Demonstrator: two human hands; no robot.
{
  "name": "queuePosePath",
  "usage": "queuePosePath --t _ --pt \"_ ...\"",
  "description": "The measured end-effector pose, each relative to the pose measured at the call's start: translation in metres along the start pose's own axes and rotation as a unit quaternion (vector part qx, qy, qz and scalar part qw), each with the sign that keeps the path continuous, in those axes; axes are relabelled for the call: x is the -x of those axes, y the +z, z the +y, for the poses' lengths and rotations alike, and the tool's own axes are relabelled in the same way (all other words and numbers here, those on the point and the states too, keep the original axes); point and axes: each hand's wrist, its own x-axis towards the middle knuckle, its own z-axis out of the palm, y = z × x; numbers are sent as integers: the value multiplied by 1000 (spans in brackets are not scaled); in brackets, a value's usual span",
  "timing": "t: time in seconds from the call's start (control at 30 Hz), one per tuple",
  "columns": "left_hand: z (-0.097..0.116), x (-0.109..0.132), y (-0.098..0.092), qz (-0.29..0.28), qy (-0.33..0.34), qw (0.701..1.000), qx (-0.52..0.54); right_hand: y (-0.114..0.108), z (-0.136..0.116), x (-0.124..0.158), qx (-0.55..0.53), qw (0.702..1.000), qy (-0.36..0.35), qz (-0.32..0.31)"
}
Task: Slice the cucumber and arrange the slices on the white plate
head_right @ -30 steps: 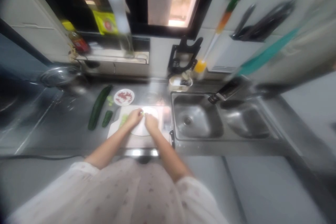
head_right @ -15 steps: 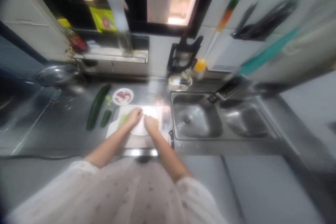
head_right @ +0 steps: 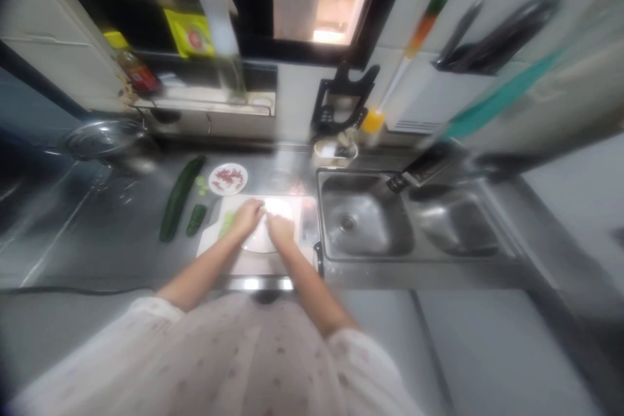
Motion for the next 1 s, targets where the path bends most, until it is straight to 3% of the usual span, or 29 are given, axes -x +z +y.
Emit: queuePosePath --t 1.0 --pt "-2 -12 1 24 -1 1000 -11 -3 3 -13 -40 999 27 23"
